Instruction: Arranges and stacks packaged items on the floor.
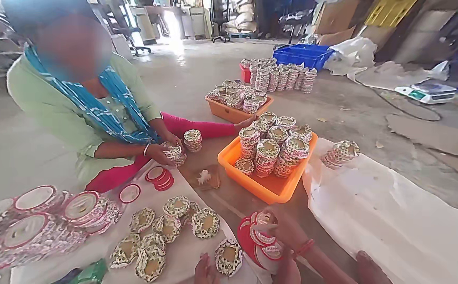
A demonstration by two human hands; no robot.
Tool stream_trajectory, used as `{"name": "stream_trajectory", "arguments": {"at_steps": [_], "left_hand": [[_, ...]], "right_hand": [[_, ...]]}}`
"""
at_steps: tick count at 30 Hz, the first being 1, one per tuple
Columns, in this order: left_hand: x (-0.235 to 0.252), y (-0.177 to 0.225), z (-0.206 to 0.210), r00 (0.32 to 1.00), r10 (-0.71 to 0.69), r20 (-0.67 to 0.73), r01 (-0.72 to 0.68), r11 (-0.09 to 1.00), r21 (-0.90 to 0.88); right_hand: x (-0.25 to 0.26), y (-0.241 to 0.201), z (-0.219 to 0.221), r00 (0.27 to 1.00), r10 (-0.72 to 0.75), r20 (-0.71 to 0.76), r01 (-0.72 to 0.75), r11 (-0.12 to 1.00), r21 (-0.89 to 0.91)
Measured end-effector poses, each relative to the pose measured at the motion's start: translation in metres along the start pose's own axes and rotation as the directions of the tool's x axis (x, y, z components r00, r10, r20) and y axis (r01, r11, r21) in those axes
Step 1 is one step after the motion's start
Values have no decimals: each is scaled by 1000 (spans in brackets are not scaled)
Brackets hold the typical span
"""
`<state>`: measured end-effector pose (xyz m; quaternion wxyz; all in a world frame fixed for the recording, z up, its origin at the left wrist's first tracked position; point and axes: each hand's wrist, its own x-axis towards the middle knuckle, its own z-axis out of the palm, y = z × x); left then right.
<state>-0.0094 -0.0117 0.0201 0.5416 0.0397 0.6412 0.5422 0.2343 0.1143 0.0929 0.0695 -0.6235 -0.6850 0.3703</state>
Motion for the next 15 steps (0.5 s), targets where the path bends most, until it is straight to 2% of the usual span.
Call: {"name": "stream_trajectory", "arguments": {"at_steps": [4,8,11,15], "left_hand": [[1,0,-2,1000,-20,16,20,999,-29],[3,0,-1,1000,-25,9,25,1000,-15],[2,2,-1,1000,-23,4,23,999,-33],[3,1,0,1000,-22,13,23,999,-42]], "right_hand": [[1,11,2,997,39,-59,-32,992,118],[-1,6,-5,988,122,-90,-122,992,12],[1,11,-5,992,39,-118,-40,999,-8],[2,13,-7,995,-45,-85,53,995,89]]}}
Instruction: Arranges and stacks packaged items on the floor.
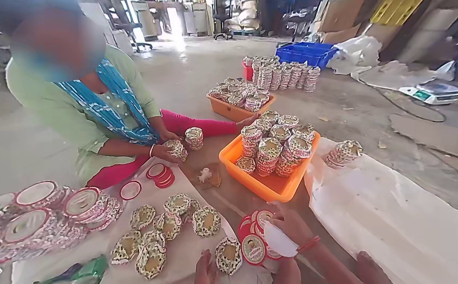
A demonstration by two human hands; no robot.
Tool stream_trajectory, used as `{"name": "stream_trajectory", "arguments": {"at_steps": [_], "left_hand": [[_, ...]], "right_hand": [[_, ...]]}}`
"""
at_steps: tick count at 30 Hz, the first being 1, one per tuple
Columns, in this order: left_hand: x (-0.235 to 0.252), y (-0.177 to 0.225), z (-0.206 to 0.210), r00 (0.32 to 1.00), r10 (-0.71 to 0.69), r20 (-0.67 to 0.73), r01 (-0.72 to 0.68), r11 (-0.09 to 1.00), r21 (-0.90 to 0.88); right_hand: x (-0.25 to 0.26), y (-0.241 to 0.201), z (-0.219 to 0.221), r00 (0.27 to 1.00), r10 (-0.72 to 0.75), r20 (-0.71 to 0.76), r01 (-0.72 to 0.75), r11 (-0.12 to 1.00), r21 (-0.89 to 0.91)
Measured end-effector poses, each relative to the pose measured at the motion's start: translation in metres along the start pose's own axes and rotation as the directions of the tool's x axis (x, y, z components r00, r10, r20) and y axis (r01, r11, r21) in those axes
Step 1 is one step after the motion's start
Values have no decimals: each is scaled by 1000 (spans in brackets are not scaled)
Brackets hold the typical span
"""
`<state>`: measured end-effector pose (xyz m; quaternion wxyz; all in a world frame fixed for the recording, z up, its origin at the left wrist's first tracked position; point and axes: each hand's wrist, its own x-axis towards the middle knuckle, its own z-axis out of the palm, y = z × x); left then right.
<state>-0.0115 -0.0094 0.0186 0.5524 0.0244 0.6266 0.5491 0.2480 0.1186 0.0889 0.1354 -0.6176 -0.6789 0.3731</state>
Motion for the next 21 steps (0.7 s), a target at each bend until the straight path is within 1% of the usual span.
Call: {"name": "stream_trajectory", "arguments": {"at_steps": [3,6,8,10,11,13,14,15,16,17,18,19,21], "left_hand": [[0,0,1,1000,14,-6,-14,1000,12],[-1,0,1,997,71,-5,-70,995,68],[-2,-1,0,991,132,-8,-130,986,105],[-11,3,3,983,182,13,-182,975,124],[-27,15,11,986,164,14,-164,975,147],[-78,65,42,1000,-4,-19,8,975,223],[-87,75,50,998,-50,-41,59,967,249],[-76,64,42,1000,-22,-5,22,970,242],[-48,37,23,998,59,30,-64,974,217],[-21,11,8,992,123,43,-128,976,177],[-5,-2,-1,989,137,48,-143,977,157],[3,-7,-4,991,127,45,-133,979,154],[4,-5,-4,994,105,39,-110,981,162]], "right_hand": [[1,3,3,999,-50,8,50,997,64],[1,4,7,998,-69,-5,69,992,109],[-1,1,8,997,-71,-30,74,992,104],[-3,-5,8,993,-84,-85,87,995,40],[-3,-9,7,993,-79,-87,77,997,-29],[-1,-17,3,999,-24,-38,17,984,-179],[1,-18,2,999,-16,-34,9,979,-201],[2,-17,3,997,-38,-65,25,982,-188],[3,-18,5,986,-83,-142,53,979,-198],[2,-19,9,957,-153,-246,95,968,-231],[1,-22,14,920,-221,-323,144,959,-245],[0,-26,19,881,-294,-372,215,947,-240],[0,-31,36,805,-411,-428,354,912,-208]]}}
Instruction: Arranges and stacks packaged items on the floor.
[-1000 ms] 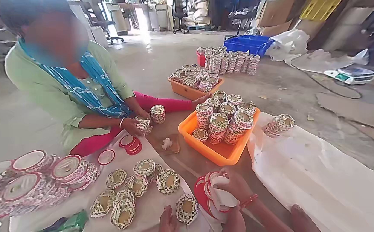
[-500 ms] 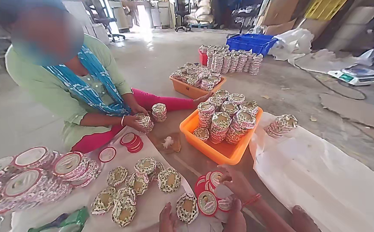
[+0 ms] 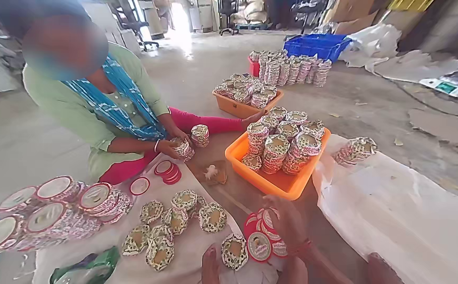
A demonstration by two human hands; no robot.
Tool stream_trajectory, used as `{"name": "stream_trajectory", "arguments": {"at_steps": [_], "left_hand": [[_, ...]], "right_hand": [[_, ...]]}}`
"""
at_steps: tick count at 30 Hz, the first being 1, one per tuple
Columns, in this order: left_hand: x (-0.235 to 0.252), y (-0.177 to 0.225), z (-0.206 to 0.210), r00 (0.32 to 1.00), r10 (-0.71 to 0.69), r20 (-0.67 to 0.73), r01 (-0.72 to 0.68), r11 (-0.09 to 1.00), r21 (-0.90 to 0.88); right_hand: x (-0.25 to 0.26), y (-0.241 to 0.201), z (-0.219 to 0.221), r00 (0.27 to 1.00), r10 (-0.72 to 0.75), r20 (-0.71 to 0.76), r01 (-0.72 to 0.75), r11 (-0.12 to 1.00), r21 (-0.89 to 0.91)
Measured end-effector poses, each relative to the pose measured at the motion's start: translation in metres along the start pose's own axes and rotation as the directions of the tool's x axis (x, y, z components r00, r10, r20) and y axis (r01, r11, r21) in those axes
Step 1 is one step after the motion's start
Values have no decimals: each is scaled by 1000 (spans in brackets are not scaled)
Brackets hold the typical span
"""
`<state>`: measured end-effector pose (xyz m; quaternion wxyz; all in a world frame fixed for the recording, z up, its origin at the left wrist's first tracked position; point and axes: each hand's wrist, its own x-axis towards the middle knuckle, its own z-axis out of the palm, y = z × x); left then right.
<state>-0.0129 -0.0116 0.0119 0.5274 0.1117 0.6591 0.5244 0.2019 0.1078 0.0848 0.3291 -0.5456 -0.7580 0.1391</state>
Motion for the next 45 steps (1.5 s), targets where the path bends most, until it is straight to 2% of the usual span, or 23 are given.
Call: {"name": "stream_trajectory", "arguments": {"at_steps": [1,3,5,7,9,11,13,15,17,21,24,27,29,31,32,34,38,42,45], "left_hand": [[1,0,0,1000,8,1,-8,1000,3],[4,-2,1,999,49,-6,-48,998,38],[11,-4,0,983,184,24,-185,965,184],[14,-2,-2,921,360,146,-388,860,331],[9,5,1,858,418,299,-503,803,321],[4,7,9,853,402,332,-470,868,156],[1,5,15,881,356,311,-371,929,-11],[2,4,15,905,319,281,-309,948,-80],[3,2,13,913,309,267,-292,951,-101],[3,-1,14,913,333,236,-309,942,-133],[9,-8,12,865,407,295,-401,912,-83],[6,-14,23,860,445,251,-464,885,22],[-3,-19,26,832,460,309,-484,875,-1],[-21,-15,26,830,398,392,-392,915,-99],[-29,-10,27,853,342,395,-321,939,-121],[-36,-5,27,873,275,403,-240,961,-134],[-20,-8,21,912,261,317,-196,955,-221],[-10,-10,16,951,218,219,-159,953,-257],[-13,-4,20,968,211,135,-169,948,-269]], "right_hand": [[-2,-4,7,1000,-17,9,16,998,53],[-6,-11,18,994,33,104,-46,991,126],[-8,-16,23,966,109,234,-162,961,222],[-8,-18,22,911,125,393,-293,866,405],[-8,-21,21,850,84,520,-400,744,535],[-7,-24,19,821,64,567,-452,680,578],[-9,-25,22,815,75,575,-482,638,600],[-12,-26,24,792,83,605,-523,605,601],[-17,-27,28,782,68,619,-526,605,598],[-25,-30,33,811,32,585,-476,617,626],[-25,-33,31,827,68,558,-466,638,613],[-30,-41,33,833,124,539,-497,597,630],[-35,-50,36,814,162,558,-549,528,648],[-39,-58,39,811,183,556,-570,462,679],[-40,-59,39,814,190,548,-568,452,687],[-36,-59,34,819,209,535,-562,484,671],[-25,-44,23,815,181,550,-530,616,583],[-25,-34,23,729,62,681,-585,572,575],[-34,-36,33,713,43,699,-582,592,557]]}}
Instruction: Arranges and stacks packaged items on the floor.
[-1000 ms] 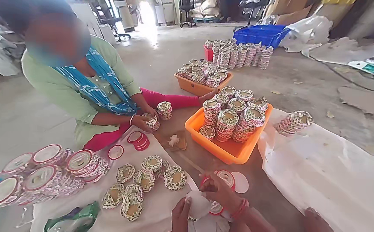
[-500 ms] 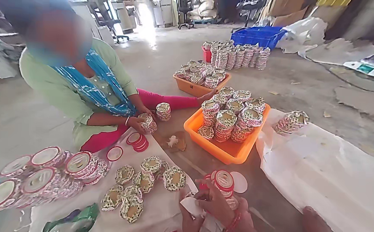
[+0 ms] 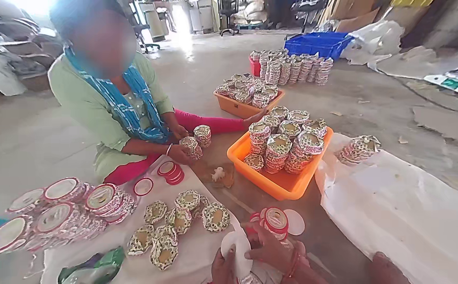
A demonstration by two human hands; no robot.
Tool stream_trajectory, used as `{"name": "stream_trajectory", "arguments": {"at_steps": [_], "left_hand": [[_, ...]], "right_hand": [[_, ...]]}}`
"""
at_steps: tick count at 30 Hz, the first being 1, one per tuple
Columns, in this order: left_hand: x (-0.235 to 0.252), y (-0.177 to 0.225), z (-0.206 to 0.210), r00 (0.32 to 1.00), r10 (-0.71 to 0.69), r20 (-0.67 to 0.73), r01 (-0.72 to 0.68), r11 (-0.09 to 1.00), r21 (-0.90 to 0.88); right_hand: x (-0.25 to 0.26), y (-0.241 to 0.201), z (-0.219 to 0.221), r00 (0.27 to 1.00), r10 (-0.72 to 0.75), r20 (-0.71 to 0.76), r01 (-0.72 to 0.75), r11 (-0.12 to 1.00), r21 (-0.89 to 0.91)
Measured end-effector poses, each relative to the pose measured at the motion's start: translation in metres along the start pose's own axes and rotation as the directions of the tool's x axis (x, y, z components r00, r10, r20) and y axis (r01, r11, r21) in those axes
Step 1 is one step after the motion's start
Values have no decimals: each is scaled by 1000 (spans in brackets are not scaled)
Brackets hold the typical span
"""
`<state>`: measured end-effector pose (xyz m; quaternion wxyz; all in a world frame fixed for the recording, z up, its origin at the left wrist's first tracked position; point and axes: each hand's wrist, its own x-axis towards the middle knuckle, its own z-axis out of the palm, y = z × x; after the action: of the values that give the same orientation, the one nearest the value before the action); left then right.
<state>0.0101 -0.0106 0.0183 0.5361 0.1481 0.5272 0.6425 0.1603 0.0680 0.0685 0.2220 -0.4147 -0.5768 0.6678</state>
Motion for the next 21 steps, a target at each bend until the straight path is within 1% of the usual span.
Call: {"name": "stream_trajectory", "arguments": {"at_steps": [2,4,5,6,7,8,9,10,11,12,13,15,17,18,19,20,21], "left_hand": [[-1,3,4,999,10,-44,-8,999,52],[-1,4,6,996,25,-84,-15,993,114],[0,3,6,995,38,-92,-24,989,147],[0,3,6,995,49,-92,-31,983,183],[1,3,5,994,65,-88,-44,974,222],[2,3,5,992,91,-85,-64,960,271],[4,3,4,990,112,-83,-80,942,327],[5,3,3,988,128,-83,-88,920,382],[7,5,1,987,135,-88,-83,895,438],[7,8,1,987,128,-94,-65,867,494],[7,10,2,989,111,-99,-42,846,531],[7,10,2,992,92,-82,-31,832,554],[6,12,-2,992,125,-32,-83,807,584],[8,16,-6,986,167,-9,-124,764,633],[10,22,-13,981,195,10,-148,708,691],[13,33,-20,980,195,24,-145,634,760],[14,47,-28,985,169,31,-117,526,842]], "right_hand": [[0,6,4,1000,-5,-26,4,1000,-24],[2,12,4,997,44,-62,-47,997,-58],[3,19,4,993,66,-93,-72,995,-69],[5,39,1,991,27,-128,-37,996,-78],[12,85,-7,978,-158,-139,145,984,-101],[33,156,-19,804,-584,-110,570,810,-134],[44,181,-24,713,-694,-100,682,719,-133],[35,161,-20,804,-578,-141,569,816,-100],[16,98,-8,957,-201,-207,194,979,-55],[10,53,-1,973,3,-229,-12,999,-39],[8,32,1,971,59,-231,-74,996,-55],[8,29,-3,979,-16,-201,-1,996,-85],[9,27,-11,977,-86,-196,64,991,-118],[8,22,-16,964,-116,-240,68,977,-200],[6,13,-21,942,-137,-306,31,944,-328],[4,1,-27,926,-139,-351,-35,895,-445],[3,-7,-32,918,-127,-377,-90,858,-506]]}}
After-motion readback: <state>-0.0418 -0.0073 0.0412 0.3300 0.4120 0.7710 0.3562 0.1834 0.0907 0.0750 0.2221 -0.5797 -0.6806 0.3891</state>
